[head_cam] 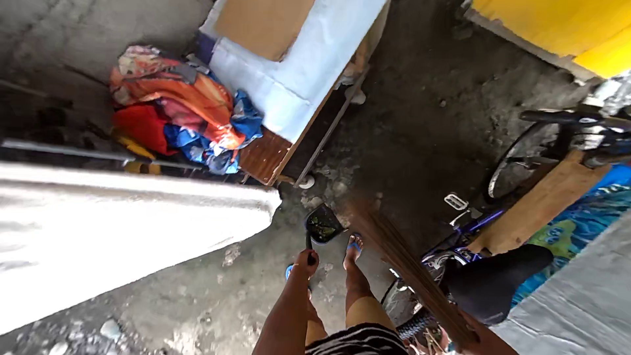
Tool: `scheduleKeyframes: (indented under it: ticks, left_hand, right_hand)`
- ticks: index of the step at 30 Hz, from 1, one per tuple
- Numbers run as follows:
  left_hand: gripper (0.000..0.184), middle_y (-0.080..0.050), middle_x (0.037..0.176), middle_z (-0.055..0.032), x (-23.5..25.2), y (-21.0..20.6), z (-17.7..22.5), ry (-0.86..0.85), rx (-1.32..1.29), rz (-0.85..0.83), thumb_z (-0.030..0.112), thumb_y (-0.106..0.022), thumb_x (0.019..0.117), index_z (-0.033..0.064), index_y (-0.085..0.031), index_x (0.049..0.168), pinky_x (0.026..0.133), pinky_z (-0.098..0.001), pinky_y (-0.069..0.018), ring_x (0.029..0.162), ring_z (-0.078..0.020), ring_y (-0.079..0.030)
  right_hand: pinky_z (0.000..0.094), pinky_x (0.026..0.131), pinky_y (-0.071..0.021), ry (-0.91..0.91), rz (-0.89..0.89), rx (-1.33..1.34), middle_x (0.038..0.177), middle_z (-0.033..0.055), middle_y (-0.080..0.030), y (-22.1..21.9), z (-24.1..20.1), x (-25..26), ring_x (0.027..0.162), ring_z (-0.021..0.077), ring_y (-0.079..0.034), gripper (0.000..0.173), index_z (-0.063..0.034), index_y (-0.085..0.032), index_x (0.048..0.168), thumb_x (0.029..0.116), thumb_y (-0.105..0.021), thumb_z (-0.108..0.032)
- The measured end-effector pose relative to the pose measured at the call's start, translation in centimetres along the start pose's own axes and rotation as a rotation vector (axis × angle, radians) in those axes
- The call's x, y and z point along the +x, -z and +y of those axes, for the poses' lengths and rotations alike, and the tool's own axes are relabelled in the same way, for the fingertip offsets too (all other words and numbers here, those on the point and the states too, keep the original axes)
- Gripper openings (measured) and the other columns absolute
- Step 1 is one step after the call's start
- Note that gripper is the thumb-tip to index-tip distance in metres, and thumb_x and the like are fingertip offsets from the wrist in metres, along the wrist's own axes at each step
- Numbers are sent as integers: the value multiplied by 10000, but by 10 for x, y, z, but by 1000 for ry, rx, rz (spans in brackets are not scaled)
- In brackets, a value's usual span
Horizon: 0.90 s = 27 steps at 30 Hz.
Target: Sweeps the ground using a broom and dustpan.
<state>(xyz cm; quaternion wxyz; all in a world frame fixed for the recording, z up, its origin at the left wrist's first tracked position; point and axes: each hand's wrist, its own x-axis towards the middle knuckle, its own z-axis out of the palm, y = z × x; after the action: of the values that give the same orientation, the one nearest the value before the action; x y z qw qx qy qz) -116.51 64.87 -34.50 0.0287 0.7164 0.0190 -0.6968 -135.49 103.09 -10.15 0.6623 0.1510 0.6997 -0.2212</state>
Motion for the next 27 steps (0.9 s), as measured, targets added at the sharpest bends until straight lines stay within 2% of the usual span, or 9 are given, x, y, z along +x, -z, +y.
scheduleKeyframes:
  ticks: [3, 5, 8, 11, 14, 18, 22, 25, 27]
  left_hand:
    - [108, -446, 618, -9, -4, 3, -2, 3, 9, -4, 47, -406, 1009, 98, -429, 917, 388, -141, -404, 424, -52, -440]
    - [100, -449, 619, -12, -5, 4, -3, 4, 13, -7, 36, -417, 999, 97, -433, 920, 390, -144, -405, 425, -54, -444]
    - [89, -442, 627, -13, -9, 10, -1, 14, 52, 20, 27, -427, 995, 96, -431, 939, 385, -141, -399, 424, -51, -435]
    - [85, -432, 621, -7, -17, 29, 9, 3, 171, 33, 33, -429, 1000, 97, -433, 943, 381, -149, -390, 415, -51, -418]
    - [94, -426, 605, -5, -26, 64, 25, -20, 303, 11, 42, -420, 1009, 94, -434, 931, 383, -163, -386, 412, -59, -415]
    - [88, -429, 598, -3, -35, 109, 41, -15, 418, -2, 57, -400, 1025, 88, -431, 949, 379, -160, -391, 406, -54, -421]
    - [84, -427, 569, -7, -21, 137, 41, -14, 504, 4, 48, -408, 1023, 80, -432, 949, 369, -175, -399, 392, -65, -431]
    - [89, -431, 590, -12, -12, 152, 28, -12, 518, 11, 42, -420, 1012, 88, -435, 938, 389, -194, -407, 413, -84, -432]
    - [82, -439, 608, -21, -5, 163, 25, -10, 475, 2, 55, -425, 1012, 89, -440, 939, 397, -206, -405, 427, -96, -432]
  right_hand:
    - [514, 685, -587, 25, 108, 46, 1162, 249, -609, 9, -5, 11, 781, 315, -670, 1009, -173, -130, 1647, 836, -712, -30]
    - [553, 719, -573, 52, 204, 65, 1269, 277, -580, 11, -11, 36, 854, 358, -663, 1011, -210, -142, 1652, 833, -706, -24]
    - [578, 765, -560, 27, 289, 82, 1358, 293, -540, 1, -24, 66, 935, 391, -657, 943, -205, -127, 1650, 901, -677, -44]
    - [526, 711, -570, 26, 302, 109, 1273, 270, -571, -18, -22, 75, 830, 338, -658, 888, -191, -154, 1638, 925, -666, -61]
    - [526, 711, -575, 46, 276, 115, 1246, 274, -579, -39, -3, 76, 837, 347, -661, 863, -151, -199, 1623, 909, -673, -49]
    - [542, 744, -573, 45, 282, 122, 1292, 295, -564, -91, 36, 64, 878, 371, -662, 904, -158, -184, 1636, 903, -695, -28]
    - [587, 834, -560, 105, 387, 198, 1334, 316, -555, -170, 89, 62, 1012, 410, -656, 935, -126, -219, 1626, 854, -738, -33]
    - [594, 1002, -497, 88, 449, 150, 1429, 312, -509, -224, 107, 77, 1225, 423, -583, 944, -70, -216, 1620, 843, -748, -2]
    - [616, 1051, -456, 9, 414, 78, 1463, 328, -480, -252, 110, 104, 1293, 450, -541, 965, -68, -168, 1631, 870, -761, -37]
